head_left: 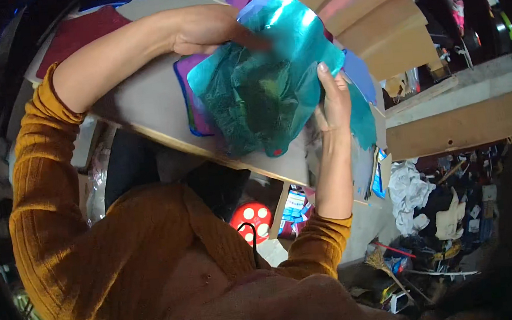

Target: Folding and organizing various colored felt or fabric shapes on a flat surface.

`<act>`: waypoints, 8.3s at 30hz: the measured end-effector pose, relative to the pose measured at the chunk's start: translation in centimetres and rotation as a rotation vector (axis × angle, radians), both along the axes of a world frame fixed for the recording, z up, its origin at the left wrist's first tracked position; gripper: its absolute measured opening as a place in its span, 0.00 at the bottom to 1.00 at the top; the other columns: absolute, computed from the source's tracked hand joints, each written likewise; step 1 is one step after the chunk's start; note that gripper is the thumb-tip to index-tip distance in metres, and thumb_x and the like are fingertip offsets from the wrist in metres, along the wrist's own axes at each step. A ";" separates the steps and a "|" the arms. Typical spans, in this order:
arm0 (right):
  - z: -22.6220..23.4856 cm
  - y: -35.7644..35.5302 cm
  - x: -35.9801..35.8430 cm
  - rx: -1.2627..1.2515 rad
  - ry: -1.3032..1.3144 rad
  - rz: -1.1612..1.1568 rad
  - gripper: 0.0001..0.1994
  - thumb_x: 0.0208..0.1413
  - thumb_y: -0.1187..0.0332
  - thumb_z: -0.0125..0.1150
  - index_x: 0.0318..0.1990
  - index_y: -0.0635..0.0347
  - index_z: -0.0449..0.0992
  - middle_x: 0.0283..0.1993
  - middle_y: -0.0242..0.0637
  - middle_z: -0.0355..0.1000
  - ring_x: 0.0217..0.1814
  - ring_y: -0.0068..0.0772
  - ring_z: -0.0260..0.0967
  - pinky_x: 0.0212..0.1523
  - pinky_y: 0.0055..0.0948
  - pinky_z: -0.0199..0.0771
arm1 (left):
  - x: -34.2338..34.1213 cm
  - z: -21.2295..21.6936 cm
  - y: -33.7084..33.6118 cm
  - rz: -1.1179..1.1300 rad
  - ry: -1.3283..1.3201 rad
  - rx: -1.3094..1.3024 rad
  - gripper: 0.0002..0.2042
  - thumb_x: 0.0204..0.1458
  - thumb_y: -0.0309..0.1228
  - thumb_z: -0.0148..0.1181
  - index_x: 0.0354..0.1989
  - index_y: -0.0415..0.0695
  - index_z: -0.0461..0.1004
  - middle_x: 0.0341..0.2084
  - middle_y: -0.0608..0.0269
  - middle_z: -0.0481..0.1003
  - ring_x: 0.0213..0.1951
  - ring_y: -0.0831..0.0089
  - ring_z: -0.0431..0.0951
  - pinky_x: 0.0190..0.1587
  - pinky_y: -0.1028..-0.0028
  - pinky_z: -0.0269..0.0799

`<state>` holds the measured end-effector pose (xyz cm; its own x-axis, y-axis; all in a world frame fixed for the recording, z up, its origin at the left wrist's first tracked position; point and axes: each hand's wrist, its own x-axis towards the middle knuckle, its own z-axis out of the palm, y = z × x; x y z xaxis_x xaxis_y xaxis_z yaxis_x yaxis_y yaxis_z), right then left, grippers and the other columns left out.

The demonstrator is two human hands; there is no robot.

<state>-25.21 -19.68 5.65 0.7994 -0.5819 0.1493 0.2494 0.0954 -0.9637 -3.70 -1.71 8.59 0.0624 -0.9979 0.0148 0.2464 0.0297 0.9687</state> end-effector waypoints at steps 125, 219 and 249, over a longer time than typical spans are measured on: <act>-8.9 15.1 9.4 -1.732 -0.057 0.807 0.17 0.51 0.62 0.60 0.46 0.60 0.71 0.71 0.44 0.58 0.75 0.44 0.52 0.71 0.53 0.54 | -4.4 -17.3 19.7 0.077 0.310 0.423 0.12 0.58 0.33 0.63 0.44 0.36 0.75 0.30 0.61 0.78 0.33 0.73 0.80 0.36 0.73 0.78; -7.4 4.2 20.6 -1.524 0.263 0.384 0.23 0.53 0.58 0.66 0.53 0.61 0.75 0.53 0.49 0.73 0.58 0.50 0.68 0.61 0.41 0.65 | 0.5 -14.2 16.8 0.677 -1.331 -0.329 0.13 0.40 0.35 0.72 0.30 0.44 0.75 0.29 0.63 0.68 0.34 0.61 0.73 0.39 0.65 0.69; -7.3 7.4 21.4 -1.682 -0.099 0.546 0.18 0.54 0.65 0.63 0.53 0.50 0.77 0.60 0.43 0.69 0.63 0.48 0.65 0.64 0.43 0.65 | 0.3 -13.8 16.4 0.684 -1.382 -0.394 0.11 0.42 0.34 0.71 0.30 0.43 0.78 0.38 0.63 0.75 0.40 0.62 0.75 0.45 0.63 0.71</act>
<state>-3.77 -12.26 -1.67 0.7837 0.5417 0.3038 0.5881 -0.8045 -0.0827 -3.36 14.73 -5.16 0.1979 -0.7086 0.6773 -0.9423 0.0529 0.3307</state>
